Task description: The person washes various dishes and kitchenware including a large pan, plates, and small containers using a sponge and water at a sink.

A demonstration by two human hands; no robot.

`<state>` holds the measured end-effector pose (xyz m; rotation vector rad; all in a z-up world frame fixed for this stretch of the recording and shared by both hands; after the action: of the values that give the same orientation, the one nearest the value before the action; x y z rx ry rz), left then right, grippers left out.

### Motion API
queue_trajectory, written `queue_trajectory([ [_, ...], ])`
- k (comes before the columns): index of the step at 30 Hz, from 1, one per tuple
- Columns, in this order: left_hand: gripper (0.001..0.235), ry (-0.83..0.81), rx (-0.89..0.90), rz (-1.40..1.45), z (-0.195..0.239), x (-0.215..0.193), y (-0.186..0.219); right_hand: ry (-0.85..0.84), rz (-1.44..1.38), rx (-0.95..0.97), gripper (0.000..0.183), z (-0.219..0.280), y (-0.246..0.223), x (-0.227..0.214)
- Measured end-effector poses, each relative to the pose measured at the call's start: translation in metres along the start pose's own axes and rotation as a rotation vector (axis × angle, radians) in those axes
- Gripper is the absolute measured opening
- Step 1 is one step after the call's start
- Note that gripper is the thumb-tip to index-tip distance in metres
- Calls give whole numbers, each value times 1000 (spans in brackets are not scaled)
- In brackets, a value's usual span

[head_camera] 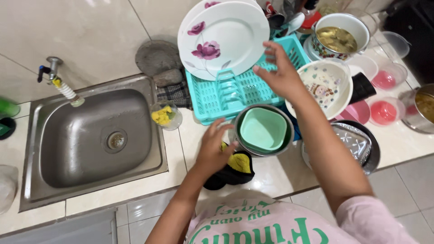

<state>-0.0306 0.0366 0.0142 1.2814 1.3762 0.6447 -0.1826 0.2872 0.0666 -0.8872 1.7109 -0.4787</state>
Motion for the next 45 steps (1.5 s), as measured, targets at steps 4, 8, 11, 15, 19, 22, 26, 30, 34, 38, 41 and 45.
queue_trajectory([
  [4, 41, -177, 220, -228, 2, 45, 21, -21, -275, 67, 51, 66, -17, -3],
  [8, 20, -277, 327, -321, -9, 67, 19, 6, -372, 128, 41, 116, -16, -5],
  [11, 10, -506, 60, -421, -19, 81, 4, 17, -440, 228, 37, 142, -15, -9],
  [15, 16, -496, 133, -404, -27, 79, 11, 103, -527, 371, 31, 172, -14, -16],
  [19, 11, -338, 247, -216, -34, 67, 20, 179, -528, 355, 25, 191, -10, -23],
  [22, 10, -153, 364, -101, -42, 54, 30, 267, -461, 375, 19, 209, -14, -28],
  [26, 18, 124, 448, 17, -42, 11, 38, 301, -395, 382, 16, 230, -34, -17],
  [30, 28, 348, 102, 277, -25, -53, -8, 115, -272, 295, 20, 237, -63, 30],
  [34, 33, 663, -163, 719, 11, -144, -87, -264, -19, 266, 40, 237, -101, 90],
  [38, 45, 923, -242, 1195, 57, -235, -147, -373, 310, 118, 54, 231, -120, 135],
  [41, 50, 1033, -296, 1395, 83, -263, -177, -381, 687, 98, 85, 233, -109, 166],
  [45, 43, 1015, -235, 1322, 95, -271, -183, -256, 798, 116, 71, 236, -85, 180],
])
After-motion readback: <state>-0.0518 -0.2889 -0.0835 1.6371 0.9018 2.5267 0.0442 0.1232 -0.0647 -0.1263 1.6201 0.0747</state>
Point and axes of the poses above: each hand's wrist, its own z-axis away from the middle knuckle, its own x-axis out of the palm, y = z × x, the point moved 5 cm from there along -z, towards the middle knuckle, and after that the axes turned 13 degrees about z, right-handed, at the moved point
